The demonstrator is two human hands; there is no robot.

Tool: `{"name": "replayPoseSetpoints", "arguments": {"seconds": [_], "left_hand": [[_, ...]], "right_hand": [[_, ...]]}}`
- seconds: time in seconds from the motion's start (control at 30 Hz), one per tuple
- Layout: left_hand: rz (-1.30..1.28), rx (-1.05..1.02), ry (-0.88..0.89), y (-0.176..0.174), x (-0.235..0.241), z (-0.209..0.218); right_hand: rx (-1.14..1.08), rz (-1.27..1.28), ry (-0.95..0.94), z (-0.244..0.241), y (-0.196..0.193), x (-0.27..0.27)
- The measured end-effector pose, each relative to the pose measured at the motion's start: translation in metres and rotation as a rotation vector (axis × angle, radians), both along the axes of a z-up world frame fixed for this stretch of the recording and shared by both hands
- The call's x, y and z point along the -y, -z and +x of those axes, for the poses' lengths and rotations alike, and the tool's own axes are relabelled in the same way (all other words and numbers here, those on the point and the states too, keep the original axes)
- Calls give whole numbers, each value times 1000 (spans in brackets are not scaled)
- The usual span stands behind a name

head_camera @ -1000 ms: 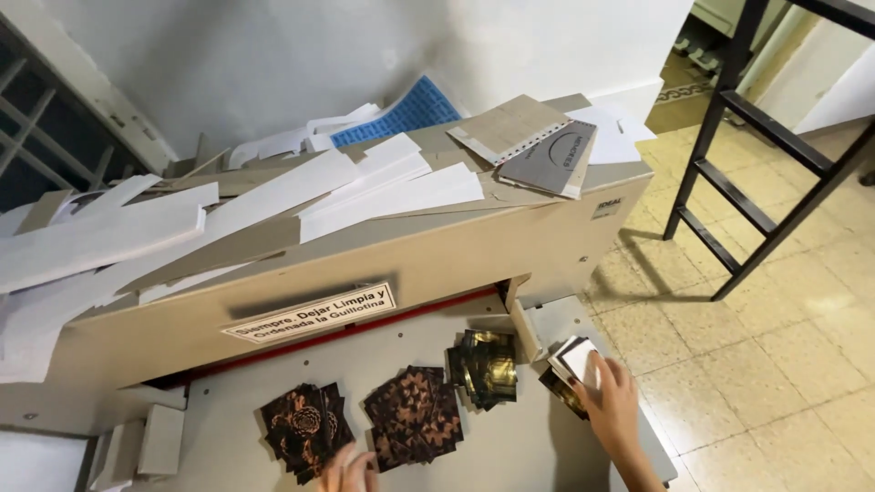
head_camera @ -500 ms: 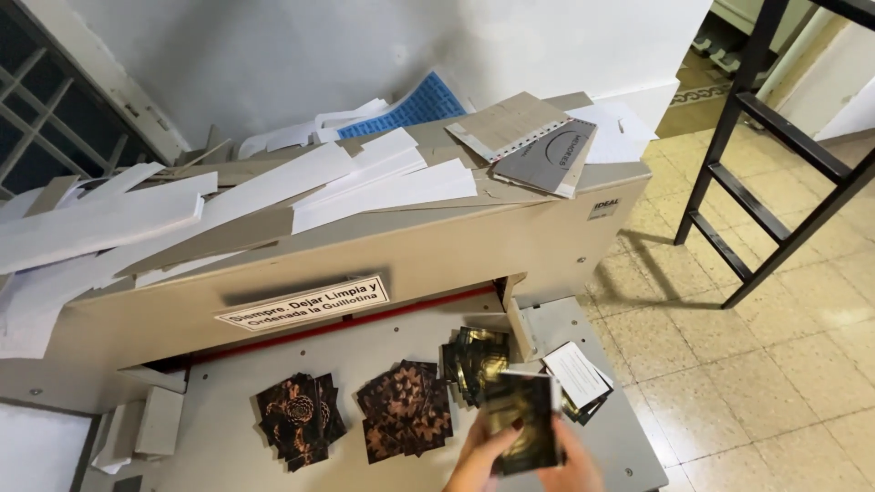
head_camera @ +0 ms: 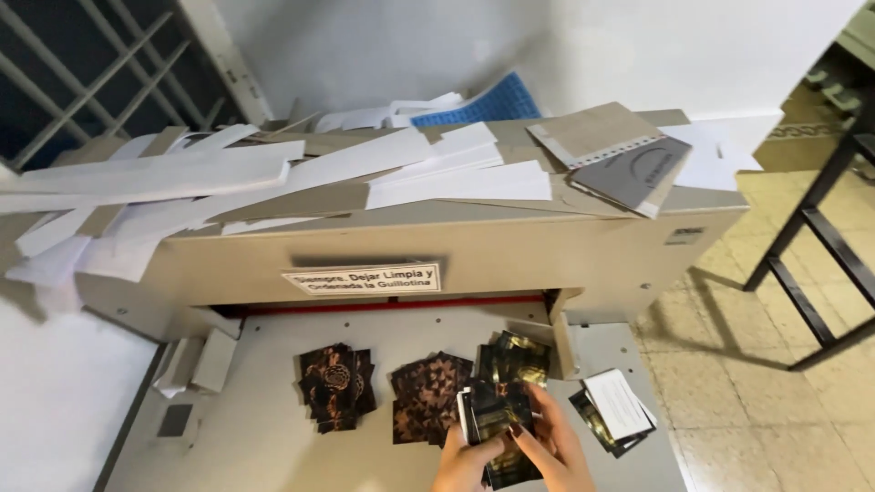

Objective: Sorting and inspecting small printed cards on the bed of a paper cutting machine.

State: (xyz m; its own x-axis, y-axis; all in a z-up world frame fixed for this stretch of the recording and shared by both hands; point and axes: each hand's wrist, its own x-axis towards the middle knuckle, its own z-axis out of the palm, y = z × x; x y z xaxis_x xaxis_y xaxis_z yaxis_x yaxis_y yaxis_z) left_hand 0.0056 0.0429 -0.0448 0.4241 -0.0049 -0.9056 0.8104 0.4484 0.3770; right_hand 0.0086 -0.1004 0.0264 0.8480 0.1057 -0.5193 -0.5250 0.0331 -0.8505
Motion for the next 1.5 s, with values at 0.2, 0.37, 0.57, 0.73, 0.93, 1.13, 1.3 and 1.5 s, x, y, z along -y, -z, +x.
{"name": "replayPoseSetpoints", "arguments": {"seconds": [0.2, 0.37, 0.57, 0.73, 0.93, 1.13, 1.3, 1.5], "left_hand": [[7, 334, -307, -33, 0, -6], [-19, 179, -366, -50, -7, -1], [-71, 228, -305, -70, -16, -9], [-77, 128, -529, -75, -18, -9], [309, 385, -52, -11, -47, -30], [142, 781, -70, 9, -58, -26], [-79, 231, -364, -70, -30, -10], [-18, 345, -325, -86, -19, -10]], "right_hand": [[-106, -86, 1, 7, 43, 2], [36, -201, 73, 7, 69, 17], [9, 245, 328, 11, 63, 16], [29, 177, 492, 15, 77, 15], [-162, -54, 298, 59, 119, 30], [950, -1134, -496, 18, 182, 64], [-172, -296, -178, 10, 7, 6], [110, -30, 9, 7, 68, 9]]}}
